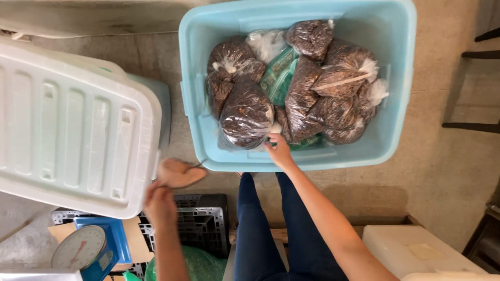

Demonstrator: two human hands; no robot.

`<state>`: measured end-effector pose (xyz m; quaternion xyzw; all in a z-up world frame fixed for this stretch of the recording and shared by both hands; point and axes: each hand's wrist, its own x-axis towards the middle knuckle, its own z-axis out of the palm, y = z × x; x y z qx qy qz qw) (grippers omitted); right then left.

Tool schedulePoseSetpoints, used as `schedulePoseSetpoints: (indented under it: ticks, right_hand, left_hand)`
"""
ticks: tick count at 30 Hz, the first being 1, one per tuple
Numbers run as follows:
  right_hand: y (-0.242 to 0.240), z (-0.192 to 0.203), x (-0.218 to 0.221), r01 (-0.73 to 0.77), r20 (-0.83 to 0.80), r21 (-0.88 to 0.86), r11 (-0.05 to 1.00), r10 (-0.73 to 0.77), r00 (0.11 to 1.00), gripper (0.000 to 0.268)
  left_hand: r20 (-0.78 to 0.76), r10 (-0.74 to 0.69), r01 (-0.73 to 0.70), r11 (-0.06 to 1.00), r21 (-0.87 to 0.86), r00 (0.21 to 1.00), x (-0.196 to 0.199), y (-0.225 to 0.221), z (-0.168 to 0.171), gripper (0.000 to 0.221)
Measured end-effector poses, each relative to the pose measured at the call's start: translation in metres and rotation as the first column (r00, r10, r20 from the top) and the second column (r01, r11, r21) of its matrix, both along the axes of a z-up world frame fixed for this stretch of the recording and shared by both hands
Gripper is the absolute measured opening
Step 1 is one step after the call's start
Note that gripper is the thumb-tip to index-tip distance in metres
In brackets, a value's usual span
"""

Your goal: Clean a large plastic liner and organize bags of coffee beans in storage bins.

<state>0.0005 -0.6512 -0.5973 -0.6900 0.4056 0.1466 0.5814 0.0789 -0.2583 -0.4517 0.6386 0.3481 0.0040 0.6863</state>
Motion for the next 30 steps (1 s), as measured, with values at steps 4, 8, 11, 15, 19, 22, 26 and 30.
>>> schedulePoseSetpoints:
  ticks: [4, 8, 11, 15, 19, 22, 26, 30]
  right_hand:
    - [0.006, -0.022, 0.035, -0.113, -0.043, -0.15, 0.982, 0.108, 0.993, 0.056]
    - [0.018, 0.002, 0.073, -0.424, -0.474, -0.278, 0.862, 0.261, 0.841, 0.092]
    - [0.014, -0.018, 0.08, -0.687, -0.492, -0.404, 0.605, 0.489, 0.72, 0.055]
    - [-0.004, -0.083, 0.063, -0.42, -0.123, -0.855, 0.303, 0.67, 0.733, 0.017]
    - [0.006, -0.014, 0.08, -0.509, 0.085, -0.69, 0.514, 0.756, 0.649, 0.027]
    - [0.026, 0.048, 0.098, -0.492, 0.112, -0.51, 0.706, 0.621, 0.776, 0.036]
    - [0.019, 0.126, 0.1, -0.44, 0.058, -0.208, 0.874, 0.46, 0.886, 0.043]
    - [0.013, 0.202, 0.11, -0.191, 0.056, 0.08, 0.978, 0.187, 0.981, 0.037]
  left_hand:
    - [0.021, 0.255, -0.256, 0.961, 0.102, 0.967, 0.039, 0.07, 0.057, 0.029]
    - [0.052, 0.419, -0.419, 0.878, 0.233, 0.906, 0.074, 0.109, 0.094, 0.024]
    - [-0.028, 0.318, -0.287, 0.886, 0.365, 0.948, 0.086, 0.155, 0.078, 0.048]
    - [-0.113, -0.262, 0.222, 0.436, 0.872, 0.958, 0.072, 0.182, 0.017, 0.111]
    - [-0.154, -0.35, 0.344, 0.584, 0.735, 0.924, 0.049, 0.012, 0.021, 0.107]
    - [-0.169, -0.874, 0.677, 0.217, 0.703, 0.456, 0.03, -0.083, 0.031, 0.088]
    - [-0.339, -0.926, 0.858, -0.035, 0.512, 0.165, 0.015, -0.168, 0.009, 0.134]
    - [-0.014, -0.944, 0.6, 0.198, 0.775, 0.329, 0.023, -0.184, -0.049, 0.067]
